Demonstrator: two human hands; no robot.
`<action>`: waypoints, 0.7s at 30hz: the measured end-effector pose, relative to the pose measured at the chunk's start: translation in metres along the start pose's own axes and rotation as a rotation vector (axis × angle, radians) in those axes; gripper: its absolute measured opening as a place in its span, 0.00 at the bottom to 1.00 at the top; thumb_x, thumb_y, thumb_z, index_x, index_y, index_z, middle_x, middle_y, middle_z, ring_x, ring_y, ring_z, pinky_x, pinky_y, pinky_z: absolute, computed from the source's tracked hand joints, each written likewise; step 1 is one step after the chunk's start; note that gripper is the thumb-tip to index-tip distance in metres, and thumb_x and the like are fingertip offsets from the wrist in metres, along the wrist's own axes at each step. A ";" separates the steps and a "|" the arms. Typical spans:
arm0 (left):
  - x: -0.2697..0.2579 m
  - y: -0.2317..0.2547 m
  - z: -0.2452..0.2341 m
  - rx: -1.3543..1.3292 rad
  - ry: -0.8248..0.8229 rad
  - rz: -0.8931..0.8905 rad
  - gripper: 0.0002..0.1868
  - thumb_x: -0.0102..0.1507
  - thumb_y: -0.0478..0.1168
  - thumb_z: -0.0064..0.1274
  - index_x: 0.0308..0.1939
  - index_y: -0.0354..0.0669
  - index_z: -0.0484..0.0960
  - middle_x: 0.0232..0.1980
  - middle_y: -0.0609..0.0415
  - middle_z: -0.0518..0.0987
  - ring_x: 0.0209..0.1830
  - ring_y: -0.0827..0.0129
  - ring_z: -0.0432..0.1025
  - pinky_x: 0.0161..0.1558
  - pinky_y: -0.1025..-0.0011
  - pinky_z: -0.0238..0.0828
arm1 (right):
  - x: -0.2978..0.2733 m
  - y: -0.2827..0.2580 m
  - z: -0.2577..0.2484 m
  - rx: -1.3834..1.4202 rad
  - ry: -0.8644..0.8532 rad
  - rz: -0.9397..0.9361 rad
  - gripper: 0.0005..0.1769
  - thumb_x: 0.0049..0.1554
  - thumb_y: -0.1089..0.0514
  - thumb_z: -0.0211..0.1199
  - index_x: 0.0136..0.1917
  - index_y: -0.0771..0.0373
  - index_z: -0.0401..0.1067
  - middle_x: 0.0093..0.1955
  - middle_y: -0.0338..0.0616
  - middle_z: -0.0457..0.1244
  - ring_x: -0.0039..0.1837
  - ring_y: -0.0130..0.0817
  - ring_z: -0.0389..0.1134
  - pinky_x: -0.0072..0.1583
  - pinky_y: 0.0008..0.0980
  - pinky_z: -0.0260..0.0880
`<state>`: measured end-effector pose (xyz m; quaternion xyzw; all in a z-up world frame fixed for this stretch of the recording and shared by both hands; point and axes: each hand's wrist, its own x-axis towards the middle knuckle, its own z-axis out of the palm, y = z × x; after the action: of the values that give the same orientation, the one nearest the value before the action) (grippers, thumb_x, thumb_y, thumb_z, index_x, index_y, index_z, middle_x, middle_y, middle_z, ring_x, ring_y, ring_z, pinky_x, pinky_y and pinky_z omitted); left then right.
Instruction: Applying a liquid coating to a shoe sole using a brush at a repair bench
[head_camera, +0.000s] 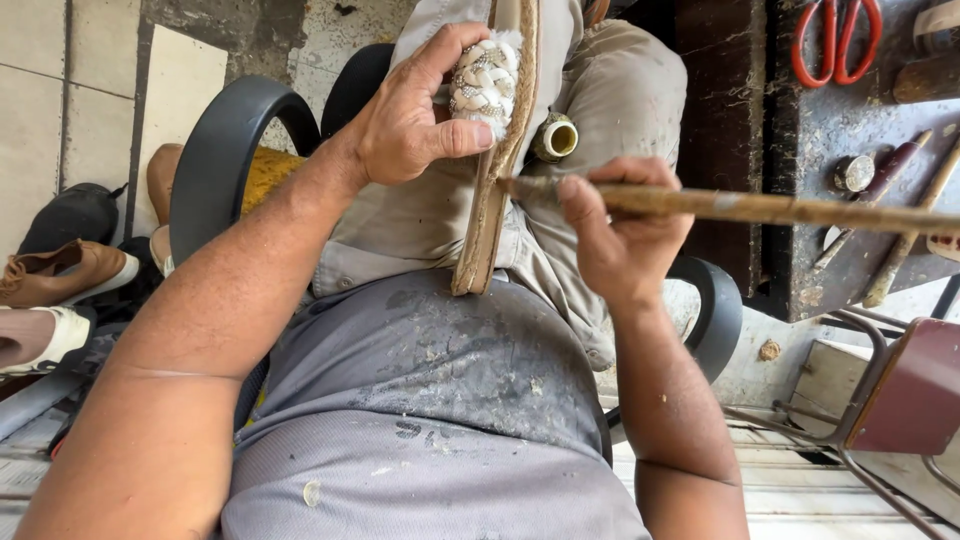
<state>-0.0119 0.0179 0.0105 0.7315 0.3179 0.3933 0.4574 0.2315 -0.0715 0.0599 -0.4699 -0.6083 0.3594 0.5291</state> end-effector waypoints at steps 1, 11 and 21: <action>-0.002 0.000 0.000 -0.013 0.002 0.010 0.37 0.63 0.56 0.53 0.68 0.38 0.61 0.58 0.48 0.68 0.52 0.60 0.62 0.55 0.62 0.62 | -0.006 0.004 0.001 0.013 -0.081 -0.016 0.10 0.62 0.69 0.65 0.48 0.62 0.65 0.42 0.48 0.68 0.47 0.41 0.77 0.46 0.33 0.85; -0.002 0.003 -0.003 -0.005 -0.006 -0.017 0.36 0.63 0.56 0.52 0.68 0.41 0.60 0.55 0.49 0.68 0.51 0.61 0.62 0.55 0.61 0.61 | -0.018 -0.004 -0.001 0.138 -0.162 -0.123 0.07 0.62 0.66 0.64 0.47 0.58 0.68 0.37 0.39 0.66 0.39 0.29 0.72 0.36 0.26 0.73; 0.000 0.002 -0.003 -0.003 -0.030 -0.032 0.36 0.62 0.56 0.52 0.67 0.42 0.60 0.53 0.51 0.67 0.48 0.62 0.60 0.52 0.62 0.61 | -0.016 0.002 0.006 0.046 0.089 0.011 0.11 0.59 0.67 0.70 0.47 0.64 0.67 0.37 0.46 0.65 0.37 0.32 0.69 0.38 0.24 0.70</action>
<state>-0.0139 0.0180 0.0135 0.7315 0.3220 0.3755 0.4693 0.2263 -0.0860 0.0518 -0.4767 -0.5732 0.3550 0.5641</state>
